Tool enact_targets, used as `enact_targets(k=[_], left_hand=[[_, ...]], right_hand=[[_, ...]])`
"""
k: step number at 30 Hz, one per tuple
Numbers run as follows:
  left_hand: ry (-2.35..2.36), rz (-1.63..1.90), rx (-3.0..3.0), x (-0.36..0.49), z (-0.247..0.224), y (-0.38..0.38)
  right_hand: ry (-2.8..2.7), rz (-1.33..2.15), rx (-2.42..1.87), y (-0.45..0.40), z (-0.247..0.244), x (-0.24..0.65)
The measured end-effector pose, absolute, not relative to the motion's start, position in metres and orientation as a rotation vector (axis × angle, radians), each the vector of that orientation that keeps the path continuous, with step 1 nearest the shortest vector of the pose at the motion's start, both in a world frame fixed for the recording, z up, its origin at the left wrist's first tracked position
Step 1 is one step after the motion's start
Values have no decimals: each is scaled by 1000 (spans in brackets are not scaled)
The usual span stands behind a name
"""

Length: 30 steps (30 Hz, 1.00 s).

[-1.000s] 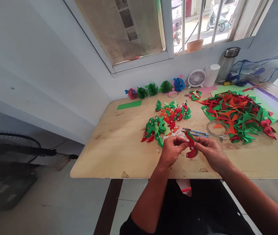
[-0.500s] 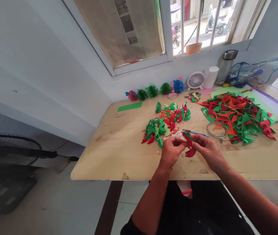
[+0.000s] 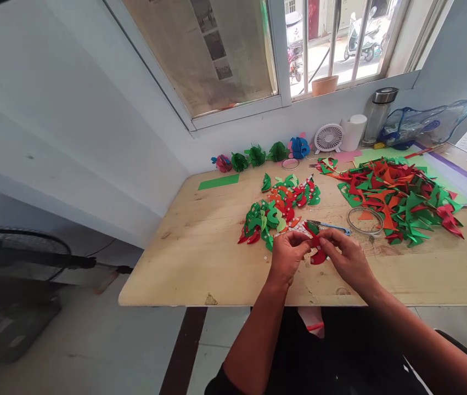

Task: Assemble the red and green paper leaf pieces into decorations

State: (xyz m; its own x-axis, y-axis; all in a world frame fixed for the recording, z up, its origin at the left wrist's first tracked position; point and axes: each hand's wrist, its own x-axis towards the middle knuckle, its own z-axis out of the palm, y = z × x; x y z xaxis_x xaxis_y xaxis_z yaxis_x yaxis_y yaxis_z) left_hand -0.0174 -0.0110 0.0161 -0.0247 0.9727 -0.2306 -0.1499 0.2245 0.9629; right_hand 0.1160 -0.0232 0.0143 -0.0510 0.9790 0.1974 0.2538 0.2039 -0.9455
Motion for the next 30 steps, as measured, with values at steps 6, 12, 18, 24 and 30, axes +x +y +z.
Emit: enact_targets(k=[6, 12, 18, 24, 30], left_hand=[[1236, 1155, 920, -17, 14, -11], [1226, 1158, 883, -16, 15, -12], [1218, 1164, 835, -15, 16, -13], [1176, 1157, 783, -14, 18, -14], [1186, 1177, 775, -14, 20, -15]], right_hand=[[-1570, 797, -1284, -23, 16, 114], [-1614, 757, -1298, -21, 14, 113], [-1392, 966, -1319, -18, 8, 114], [-1107, 1201, -1227, -17, 10, 112], [-939, 1280, -1166, -18, 13, 109]])
